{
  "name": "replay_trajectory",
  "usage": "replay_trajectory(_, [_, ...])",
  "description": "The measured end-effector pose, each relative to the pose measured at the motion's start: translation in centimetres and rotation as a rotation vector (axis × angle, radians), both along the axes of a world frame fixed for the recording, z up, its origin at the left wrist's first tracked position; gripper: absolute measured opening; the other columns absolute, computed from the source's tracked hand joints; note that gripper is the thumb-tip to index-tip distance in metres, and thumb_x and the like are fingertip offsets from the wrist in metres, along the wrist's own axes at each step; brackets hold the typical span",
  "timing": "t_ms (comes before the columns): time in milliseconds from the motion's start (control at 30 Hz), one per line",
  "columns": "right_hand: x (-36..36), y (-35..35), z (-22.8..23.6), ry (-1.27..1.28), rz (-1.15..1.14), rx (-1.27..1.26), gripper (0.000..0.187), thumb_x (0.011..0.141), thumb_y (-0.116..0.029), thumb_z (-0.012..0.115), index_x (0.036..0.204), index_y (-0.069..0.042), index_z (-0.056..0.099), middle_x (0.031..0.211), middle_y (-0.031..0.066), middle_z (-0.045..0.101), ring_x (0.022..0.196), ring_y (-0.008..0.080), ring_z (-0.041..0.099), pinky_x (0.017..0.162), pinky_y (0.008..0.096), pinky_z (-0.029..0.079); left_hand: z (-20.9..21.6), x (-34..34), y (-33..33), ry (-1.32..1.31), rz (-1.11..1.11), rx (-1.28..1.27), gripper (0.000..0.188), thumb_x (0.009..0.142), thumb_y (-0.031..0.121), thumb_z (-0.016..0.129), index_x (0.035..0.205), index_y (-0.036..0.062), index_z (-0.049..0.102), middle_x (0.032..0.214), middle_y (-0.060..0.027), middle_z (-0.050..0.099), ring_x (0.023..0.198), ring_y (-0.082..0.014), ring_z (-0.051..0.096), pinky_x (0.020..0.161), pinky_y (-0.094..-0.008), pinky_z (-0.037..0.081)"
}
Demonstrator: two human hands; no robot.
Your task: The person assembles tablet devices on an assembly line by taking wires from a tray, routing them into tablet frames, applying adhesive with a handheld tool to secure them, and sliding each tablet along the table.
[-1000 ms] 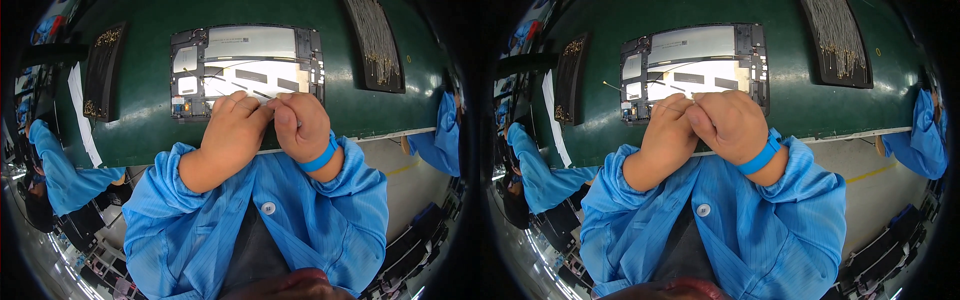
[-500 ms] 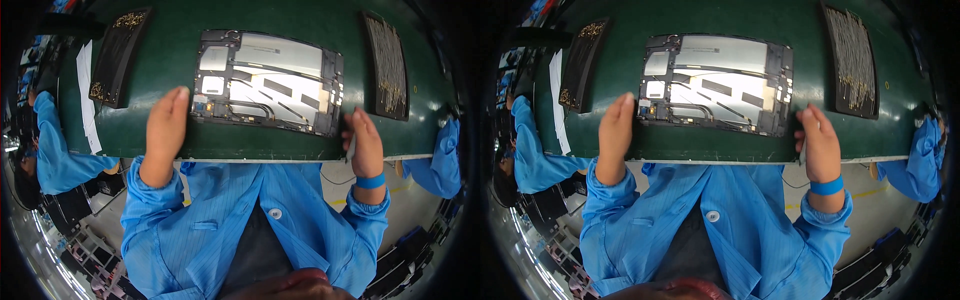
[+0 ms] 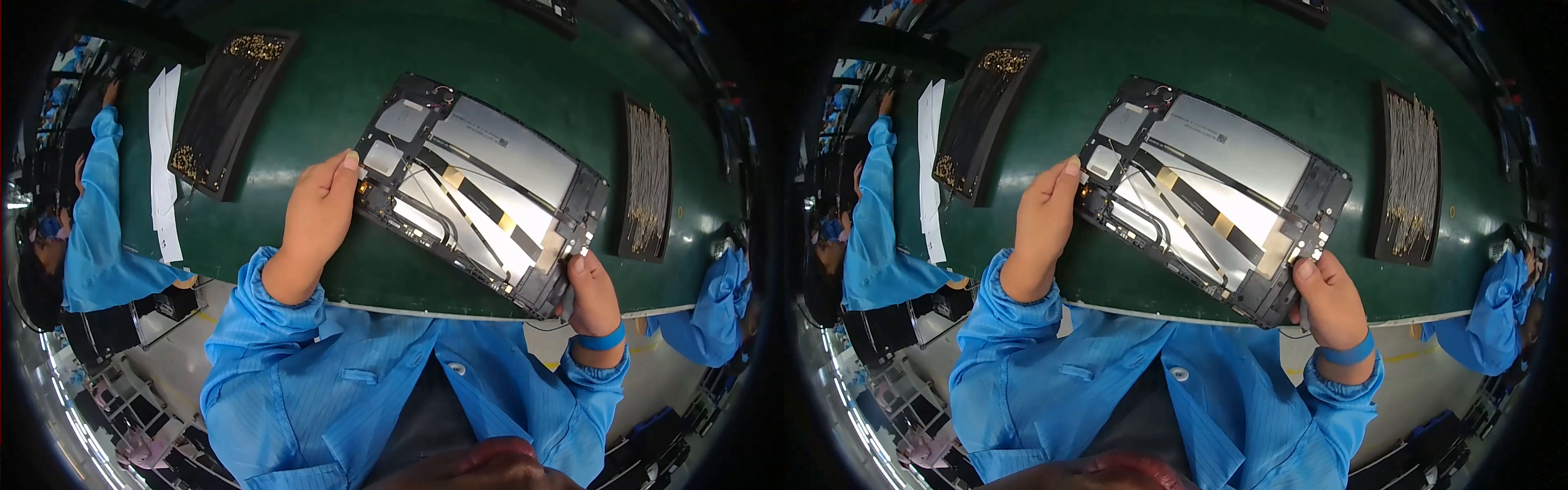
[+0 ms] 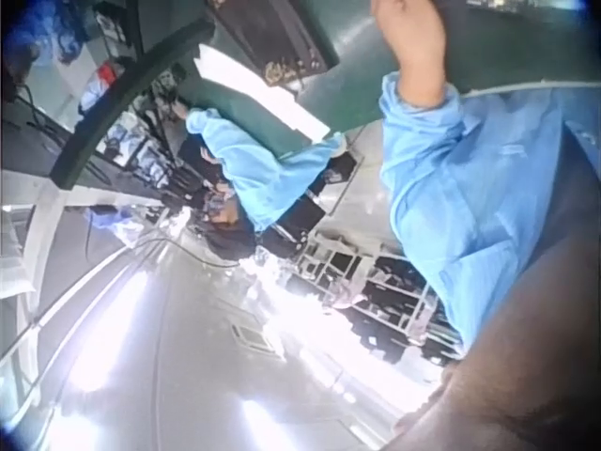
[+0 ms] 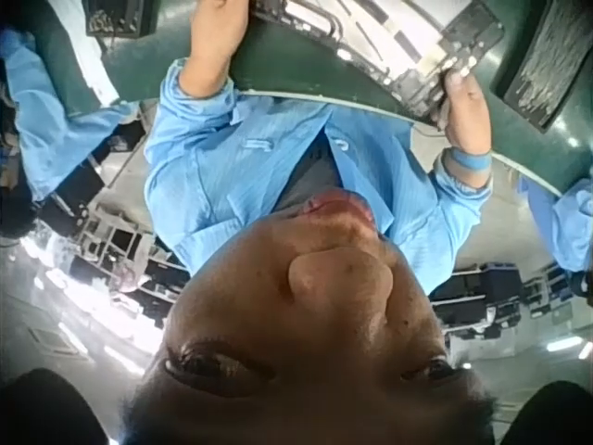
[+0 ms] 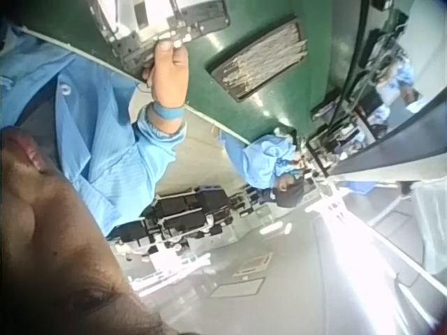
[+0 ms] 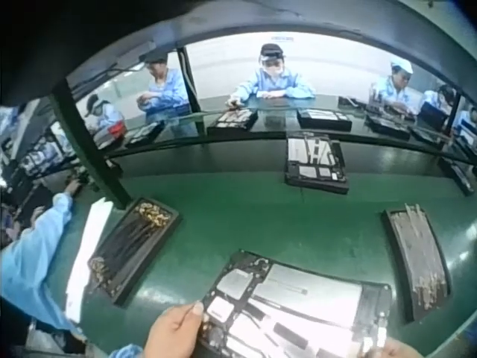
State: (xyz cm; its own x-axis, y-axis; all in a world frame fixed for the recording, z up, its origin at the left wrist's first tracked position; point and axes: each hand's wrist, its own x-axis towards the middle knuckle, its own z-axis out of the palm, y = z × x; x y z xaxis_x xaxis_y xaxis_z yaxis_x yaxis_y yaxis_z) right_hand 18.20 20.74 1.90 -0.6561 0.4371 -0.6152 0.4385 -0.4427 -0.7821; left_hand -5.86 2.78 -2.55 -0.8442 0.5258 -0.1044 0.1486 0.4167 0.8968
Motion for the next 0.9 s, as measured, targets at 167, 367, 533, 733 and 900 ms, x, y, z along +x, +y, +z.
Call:
replay_trajectory(167, [-5.1,0.0,2.3,0.252,-0.315,-0.043,0.036,0.077,-0.024,0.05,0.102,0.0,0.043,0.091,0.0082,0.053,0.077,0.0152,0.053,0.066,0.0261,0.044,0.4,-1.6,1.2,-0.353,0.141,0.231,0.033,0.082,0.022,0.043,0.098,-0.0051,0.05,0.087,-0.0088,0.055,0.083,-0.0144,0.048,0.072,-0.0235,0.037])
replay_trajectory(367, [-16.0,2.8,3.5,0.546,-0.307,-0.213,0.027,0.078,-0.025,0.047,0.093,-0.003,0.049,0.075,0.0061,0.056,0.058,0.0121,0.054,0.041,0.0231,0.043,-1.1,-3.2,2.1,-0.088,0.284,0.3,0.038,0.083,0.022,0.044,0.111,-0.0037,0.04,0.093,-0.0068,0.05,0.083,-0.0111,0.046,0.074,-0.0235,0.038])
replay_trajectory(533, [-26.6,4.0,2.1,0.334,-0.202,-0.161,0.022,0.076,-0.028,0.05,0.083,-0.007,0.051,0.061,0.0012,0.055,0.041,0.0108,0.046,0.03,0.0206,0.034,-0.8,-3.2,1.5,0.379,-0.094,0.028,0.026,0.079,0.015,0.049,0.098,-0.0029,0.049,0.092,-0.0138,0.053,0.082,-0.0219,0.05,0.076,-0.0297,0.038])
replay_trajectory(733, [-33.9,7.7,-2.1,0.371,-0.491,0.055,0.026,0.08,-0.027,0.046,0.089,-0.003,0.044,0.079,0.0077,0.047,0.054,0.017,0.047,0.042,0.0243,0.041,0.0,-3.6,2.2,0.407,-0.207,0.036,0.019,0.07,0.007,0.057,0.088,-0.0007,0.053,0.083,-0.0142,0.055,0.079,-0.0286,0.051,0.075,-0.0345,0.038])
replay_trajectory(900, [-26.7,17.1,-6.9,0.282,-0.549,-0.45,0.034,0.081,-0.03,0.044,0.099,-0.002,0.038,0.09,0.0141,0.046,0.061,0.0232,0.047,0.048,0.0252,0.045,-0.2,-3.7,2.2,0.417,-0.184,-0.011,0.018,0.07,0.007,0.056,0.086,-0.0006,0.054,0.081,-0.0136,0.055,0.078,-0.028,0.051,0.076,-0.0357,0.037])
